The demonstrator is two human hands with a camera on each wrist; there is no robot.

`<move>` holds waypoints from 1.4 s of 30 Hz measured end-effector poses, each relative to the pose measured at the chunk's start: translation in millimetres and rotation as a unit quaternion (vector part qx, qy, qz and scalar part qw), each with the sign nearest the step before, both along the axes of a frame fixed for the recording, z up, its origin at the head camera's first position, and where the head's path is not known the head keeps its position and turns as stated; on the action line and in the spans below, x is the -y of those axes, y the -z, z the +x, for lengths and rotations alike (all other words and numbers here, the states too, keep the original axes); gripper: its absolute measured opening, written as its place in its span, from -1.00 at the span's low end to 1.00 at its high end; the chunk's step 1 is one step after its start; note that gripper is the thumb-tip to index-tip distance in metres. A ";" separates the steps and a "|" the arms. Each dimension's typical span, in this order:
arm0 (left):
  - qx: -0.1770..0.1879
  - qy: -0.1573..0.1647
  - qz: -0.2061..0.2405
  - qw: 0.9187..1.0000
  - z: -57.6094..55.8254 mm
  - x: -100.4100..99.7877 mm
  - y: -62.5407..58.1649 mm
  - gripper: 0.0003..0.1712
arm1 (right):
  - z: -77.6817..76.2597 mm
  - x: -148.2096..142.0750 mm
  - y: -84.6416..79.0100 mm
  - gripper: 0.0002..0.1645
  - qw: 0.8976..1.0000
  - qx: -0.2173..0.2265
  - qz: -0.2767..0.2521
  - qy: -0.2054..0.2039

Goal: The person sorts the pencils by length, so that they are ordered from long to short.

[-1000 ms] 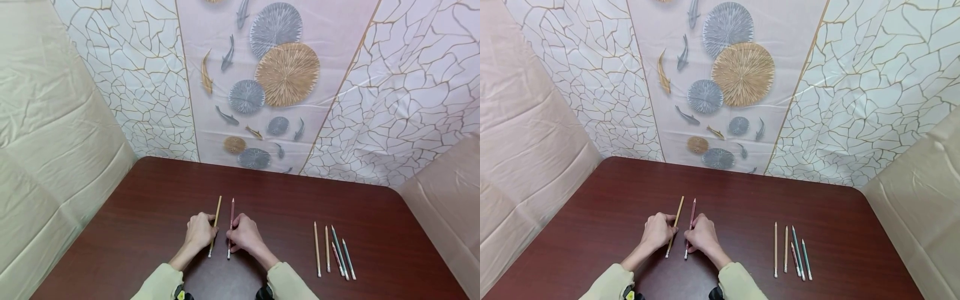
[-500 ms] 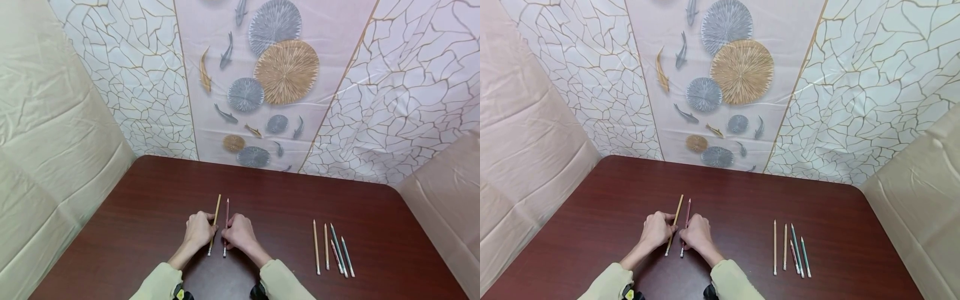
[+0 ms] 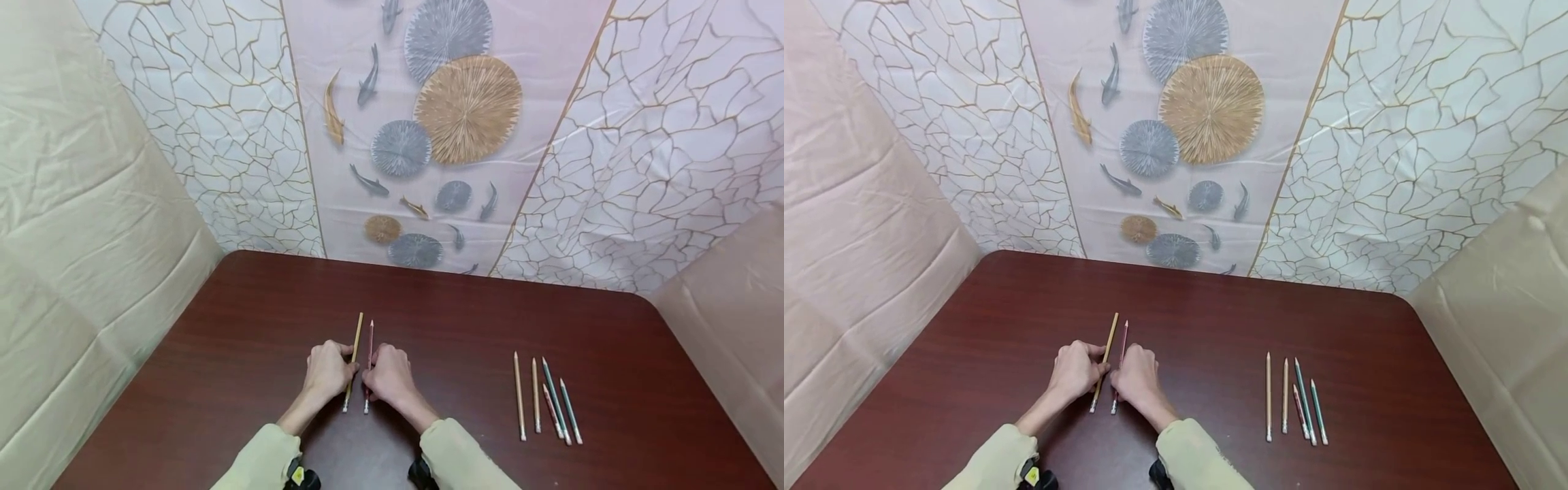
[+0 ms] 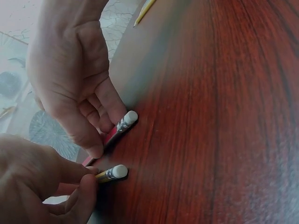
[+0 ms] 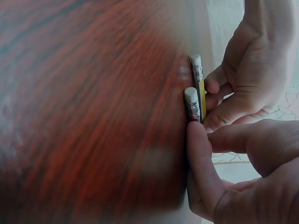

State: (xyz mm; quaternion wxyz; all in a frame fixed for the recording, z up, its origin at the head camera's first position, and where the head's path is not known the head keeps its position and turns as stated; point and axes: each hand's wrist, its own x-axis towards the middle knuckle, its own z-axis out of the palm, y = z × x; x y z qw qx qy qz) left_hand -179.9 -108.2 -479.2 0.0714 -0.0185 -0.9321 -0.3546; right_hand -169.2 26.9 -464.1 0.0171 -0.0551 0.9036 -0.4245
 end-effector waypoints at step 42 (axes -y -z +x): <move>0.016 0.010 0.012 1.000 4.4 1.1 -6.7 -0.59 | 0.8 -0.5 4.9 -0.82 1.000 0.010 -0.029 0.003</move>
